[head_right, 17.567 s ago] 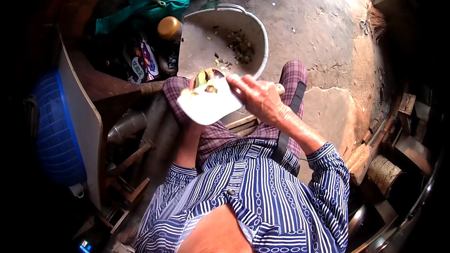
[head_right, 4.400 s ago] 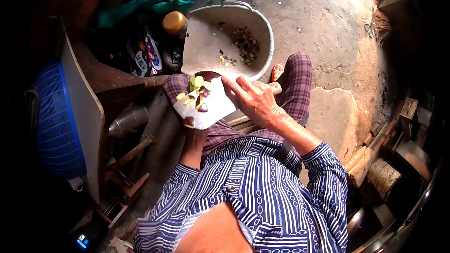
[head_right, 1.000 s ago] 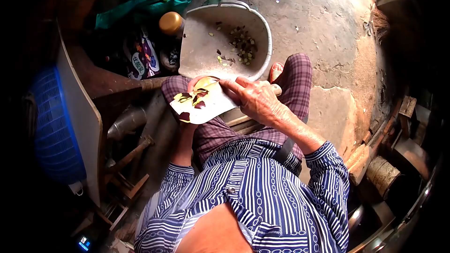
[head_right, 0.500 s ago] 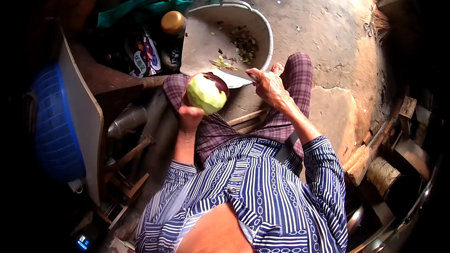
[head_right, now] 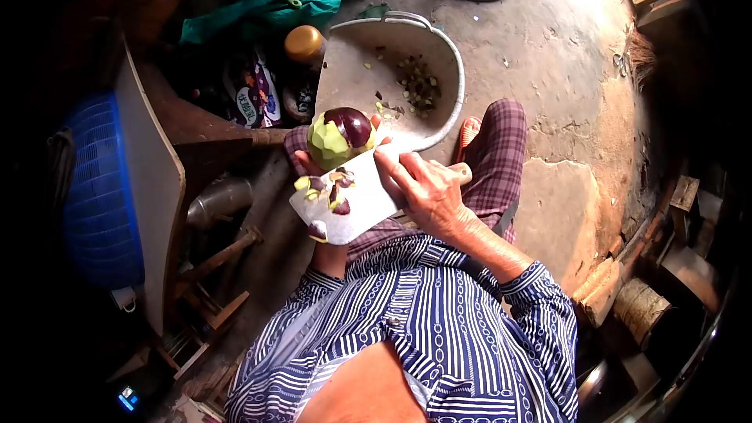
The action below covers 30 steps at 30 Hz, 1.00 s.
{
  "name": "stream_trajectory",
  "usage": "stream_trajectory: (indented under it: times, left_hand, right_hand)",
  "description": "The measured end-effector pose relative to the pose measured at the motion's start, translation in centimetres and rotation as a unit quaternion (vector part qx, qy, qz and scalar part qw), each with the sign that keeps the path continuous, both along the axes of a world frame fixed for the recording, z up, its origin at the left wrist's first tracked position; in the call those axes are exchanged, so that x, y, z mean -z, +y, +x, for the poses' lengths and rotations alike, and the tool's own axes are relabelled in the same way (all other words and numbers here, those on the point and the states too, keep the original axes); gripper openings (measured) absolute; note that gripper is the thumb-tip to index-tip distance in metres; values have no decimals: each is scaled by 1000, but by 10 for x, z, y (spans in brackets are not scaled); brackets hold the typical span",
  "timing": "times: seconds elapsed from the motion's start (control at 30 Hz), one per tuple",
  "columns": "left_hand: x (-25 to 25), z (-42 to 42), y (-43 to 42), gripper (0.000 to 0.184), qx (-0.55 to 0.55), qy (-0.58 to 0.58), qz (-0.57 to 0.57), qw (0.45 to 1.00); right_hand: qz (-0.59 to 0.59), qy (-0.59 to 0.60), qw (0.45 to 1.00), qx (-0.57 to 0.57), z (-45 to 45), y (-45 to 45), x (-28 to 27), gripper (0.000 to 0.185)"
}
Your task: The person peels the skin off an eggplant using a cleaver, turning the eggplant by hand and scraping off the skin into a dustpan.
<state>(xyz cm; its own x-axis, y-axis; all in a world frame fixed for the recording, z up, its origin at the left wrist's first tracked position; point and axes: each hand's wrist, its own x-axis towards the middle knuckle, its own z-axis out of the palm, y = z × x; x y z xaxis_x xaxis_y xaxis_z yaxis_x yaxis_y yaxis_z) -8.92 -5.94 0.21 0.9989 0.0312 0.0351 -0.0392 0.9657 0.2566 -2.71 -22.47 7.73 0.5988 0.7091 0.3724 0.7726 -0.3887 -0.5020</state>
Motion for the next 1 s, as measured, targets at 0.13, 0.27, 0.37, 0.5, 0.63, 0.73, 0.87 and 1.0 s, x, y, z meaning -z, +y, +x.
stream_trajectory:
  times: [0.13, 0.27, 0.37, 0.5, 0.63, 0.73, 0.87, 1.0]
  left_hand:
    - [-38, -9, -21, 74, -76, 72, -191, 976]
    - [-21, -27, -20, 68, -133, 88, -88, 983]
    - [-19, -32, -21, 64, -165, 112, -1, 980]
    - [-17, -33, -20, 59, -196, 167, 183, 949]
    - [5, -46, -17, 54, -246, 181, 738, 602]
    - [14, -62, -15, 50, -251, 115, 901, 335]
    - [18, -71, -14, 49, -219, 148, 895, 360]
    - [-3, -58, -14, 53, -199, 205, 837, 466]
  right_hand:
    - [-12, -12, 1000, 19, -1, 2, -4, 54]
    - [-22, -17, 999, 39, -1, 3, -8, 53]
    - [-13, 0, 999, 43, -3, 4, -8, 50]
    - [-6, 16, 998, 59, -7, 11, -9, 49]
    - [-8, 8, 998, 69, -10, 14, -13, 47]
    - [11, 17, 998, 67, -11, 17, -14, 47]
    - [21, 21, 998, 62, -12, 24, -17, 45]
    - [-11, 24, 997, 77, -12, 27, -15, 45]
